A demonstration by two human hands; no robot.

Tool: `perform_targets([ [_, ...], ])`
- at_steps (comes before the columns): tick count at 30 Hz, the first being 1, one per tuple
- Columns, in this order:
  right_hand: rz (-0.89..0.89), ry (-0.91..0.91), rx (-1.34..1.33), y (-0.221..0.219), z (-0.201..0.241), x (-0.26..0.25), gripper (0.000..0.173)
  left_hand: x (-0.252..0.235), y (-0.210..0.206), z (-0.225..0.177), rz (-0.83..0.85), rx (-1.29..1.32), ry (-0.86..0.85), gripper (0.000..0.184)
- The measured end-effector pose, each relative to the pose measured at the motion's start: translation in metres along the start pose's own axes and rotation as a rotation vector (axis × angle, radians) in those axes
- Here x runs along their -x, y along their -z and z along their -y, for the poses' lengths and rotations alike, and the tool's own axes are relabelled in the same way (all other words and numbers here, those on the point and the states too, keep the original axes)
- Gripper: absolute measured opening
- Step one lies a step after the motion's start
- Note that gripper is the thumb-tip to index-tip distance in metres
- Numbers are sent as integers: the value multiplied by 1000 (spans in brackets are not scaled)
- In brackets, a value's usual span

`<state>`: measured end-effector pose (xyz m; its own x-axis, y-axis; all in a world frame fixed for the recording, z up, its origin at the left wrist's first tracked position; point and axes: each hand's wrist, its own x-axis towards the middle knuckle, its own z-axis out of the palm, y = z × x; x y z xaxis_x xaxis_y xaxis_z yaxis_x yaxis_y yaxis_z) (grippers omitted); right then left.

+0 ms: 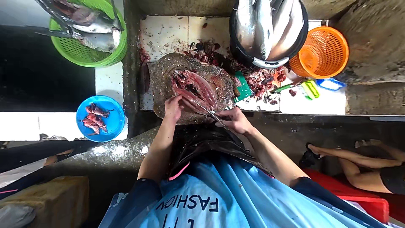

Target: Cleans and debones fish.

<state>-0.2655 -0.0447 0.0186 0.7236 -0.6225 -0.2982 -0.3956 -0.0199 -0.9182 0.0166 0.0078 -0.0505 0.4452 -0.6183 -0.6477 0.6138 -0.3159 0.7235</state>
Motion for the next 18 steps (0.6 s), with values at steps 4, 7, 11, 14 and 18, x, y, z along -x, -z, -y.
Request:
perform_targets([
  [4,-56,-60,-26,-15,7,-18,16,0,-3,1,58,119,4,18],
  [7,-67,-77,-58,-20,4,-31,16,-2,-3,1,77,150,-13,15],
  [11,-36,14,69,-26,-8,-46,24,-6,-4,0,98,196,-43,12],
  [14,-54,40,117,-27,-6,-39,30,-8,-7,-3,77,193,-57,10],
  [18,-78,-12,94,-27,-2,-37,31,-9,-14,-3,78,227,-52,9],
])
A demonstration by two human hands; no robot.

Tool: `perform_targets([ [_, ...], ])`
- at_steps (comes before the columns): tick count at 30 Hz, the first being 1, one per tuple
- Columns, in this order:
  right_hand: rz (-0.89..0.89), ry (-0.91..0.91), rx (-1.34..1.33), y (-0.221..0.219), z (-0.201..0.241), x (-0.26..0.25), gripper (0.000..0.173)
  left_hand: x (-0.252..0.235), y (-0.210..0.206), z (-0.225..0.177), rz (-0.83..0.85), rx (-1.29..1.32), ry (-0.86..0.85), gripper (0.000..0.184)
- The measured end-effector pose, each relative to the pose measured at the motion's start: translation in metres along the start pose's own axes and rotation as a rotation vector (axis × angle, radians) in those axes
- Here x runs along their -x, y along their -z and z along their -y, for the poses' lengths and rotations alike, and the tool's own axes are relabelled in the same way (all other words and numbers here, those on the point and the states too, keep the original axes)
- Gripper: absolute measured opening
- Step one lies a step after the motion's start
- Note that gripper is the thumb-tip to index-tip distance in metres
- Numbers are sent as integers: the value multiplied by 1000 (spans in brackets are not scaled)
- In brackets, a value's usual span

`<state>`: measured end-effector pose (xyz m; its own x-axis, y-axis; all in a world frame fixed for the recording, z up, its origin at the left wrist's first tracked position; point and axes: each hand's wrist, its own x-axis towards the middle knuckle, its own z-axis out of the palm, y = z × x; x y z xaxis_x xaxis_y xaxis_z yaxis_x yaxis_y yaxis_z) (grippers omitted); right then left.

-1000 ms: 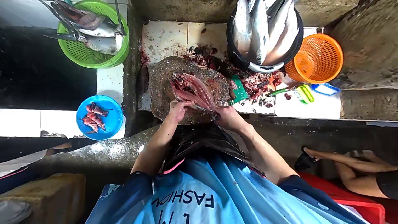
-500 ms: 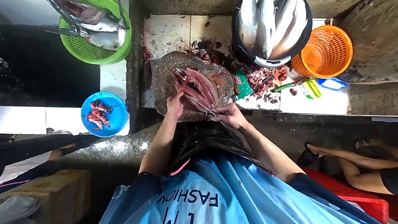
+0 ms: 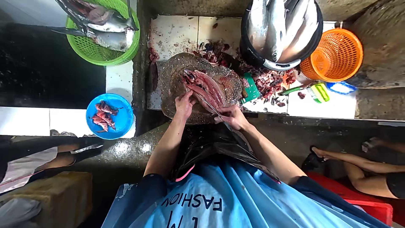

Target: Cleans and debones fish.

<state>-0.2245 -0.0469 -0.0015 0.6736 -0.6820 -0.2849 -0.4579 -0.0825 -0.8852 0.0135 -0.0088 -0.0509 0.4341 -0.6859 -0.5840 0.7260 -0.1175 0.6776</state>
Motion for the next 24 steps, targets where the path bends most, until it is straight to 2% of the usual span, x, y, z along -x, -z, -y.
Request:
perform_targets([
  [4,-12,-1,85,0,4,0,31,-4,1,-1,-28,-3,-13,10],
  [10,-23,-1,48,-5,1,-3,29,-4,-3,0,-11,-10,1,12],
  [13,-9,7,154,-8,1,-10,29,-3,0,-2,12,15,10,12],
  [16,-13,27,301,-13,-1,-18,35,-4,2,-3,42,32,12,12],
  [19,-6,115,380,-17,-3,-29,40,-8,5,-2,73,37,0,12],
  [22,87,112,482,-16,7,-35,27,-11,9,-6,139,-63,-9,9],
  [24,155,43,390,-5,22,-29,31,-10,8,-6,176,-131,9,12],
])
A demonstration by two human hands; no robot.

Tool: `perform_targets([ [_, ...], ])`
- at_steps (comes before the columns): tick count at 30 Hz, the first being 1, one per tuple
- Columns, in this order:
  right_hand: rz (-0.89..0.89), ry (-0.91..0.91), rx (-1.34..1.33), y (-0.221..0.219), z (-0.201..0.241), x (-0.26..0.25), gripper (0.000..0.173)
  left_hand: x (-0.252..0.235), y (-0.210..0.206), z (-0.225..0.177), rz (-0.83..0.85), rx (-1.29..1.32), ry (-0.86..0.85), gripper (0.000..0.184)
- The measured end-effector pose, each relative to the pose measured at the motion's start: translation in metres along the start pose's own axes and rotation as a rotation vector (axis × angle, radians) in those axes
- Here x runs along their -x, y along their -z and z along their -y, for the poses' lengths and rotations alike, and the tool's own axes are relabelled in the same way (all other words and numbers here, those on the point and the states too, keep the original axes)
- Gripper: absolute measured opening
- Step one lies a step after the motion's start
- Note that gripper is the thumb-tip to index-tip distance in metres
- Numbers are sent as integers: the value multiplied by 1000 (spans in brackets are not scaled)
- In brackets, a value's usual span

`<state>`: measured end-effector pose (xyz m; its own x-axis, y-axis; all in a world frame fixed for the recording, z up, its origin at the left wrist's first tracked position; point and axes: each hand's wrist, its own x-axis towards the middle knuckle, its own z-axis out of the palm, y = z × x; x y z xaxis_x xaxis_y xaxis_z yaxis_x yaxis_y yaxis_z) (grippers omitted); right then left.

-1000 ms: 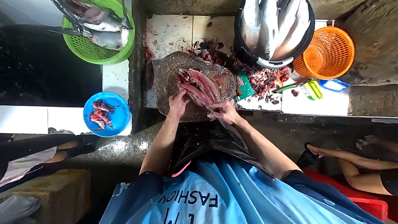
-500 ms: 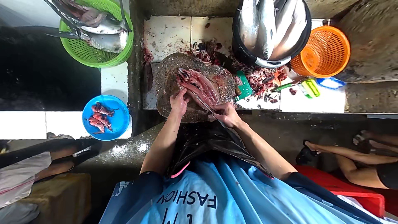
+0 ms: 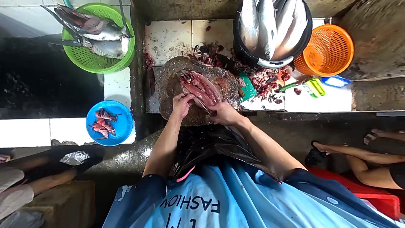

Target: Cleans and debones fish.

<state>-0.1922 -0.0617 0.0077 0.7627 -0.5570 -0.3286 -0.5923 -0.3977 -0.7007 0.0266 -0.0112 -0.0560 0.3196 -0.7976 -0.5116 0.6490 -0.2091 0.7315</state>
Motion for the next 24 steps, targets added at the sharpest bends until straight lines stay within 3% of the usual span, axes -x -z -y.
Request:
perform_targets([
  [1,14,12,-187,11,0,10,48,2,-4,2,-26,17,12,11],
  [3,21,56,-815,28,-9,32,89,6,-16,7,-135,143,46,12],
  [5,-185,173,-1370,20,-16,39,102,11,-32,14,-206,309,93,14],
  [6,-333,254,-1519,10,-17,36,109,14,-41,18,-224,364,103,15],
  [7,-493,308,-1534,1,-17,31,114,15,-50,21,-249,375,96,15],
  [8,-622,326,-1379,-6,-18,25,120,15,-57,25,-279,351,72,14],
  [9,-697,295,-1048,-12,-19,23,123,14,-60,29,-290,303,39,14],
  [12,-673,-9,175,-21,-8,24,118,16,-62,31,-218,148,-26,10],
  [13,-624,-79,369,-20,-5,22,115,14,-61,29,-207,118,-36,10],
  [15,-528,-129,465,-9,-6,21,102,10,-56,27,-195,83,-40,13],
  [18,-511,-108,135,6,-29,22,74,14,-52,27,-178,145,-33,11],
  [20,-511,-45,-473,8,-50,27,50,23,-55,28,-166,173,-2,14],
  [21,-513,27,-829,8,-48,33,47,29,-60,34,-162,201,20,17],
  [23,-387,85,-1167,21,10,35,50,39,-63,40,-187,213,-31,19],
  [24,-327,-4,-1156,31,56,32,47,42,-59,32,-218,147,-77,25],
])
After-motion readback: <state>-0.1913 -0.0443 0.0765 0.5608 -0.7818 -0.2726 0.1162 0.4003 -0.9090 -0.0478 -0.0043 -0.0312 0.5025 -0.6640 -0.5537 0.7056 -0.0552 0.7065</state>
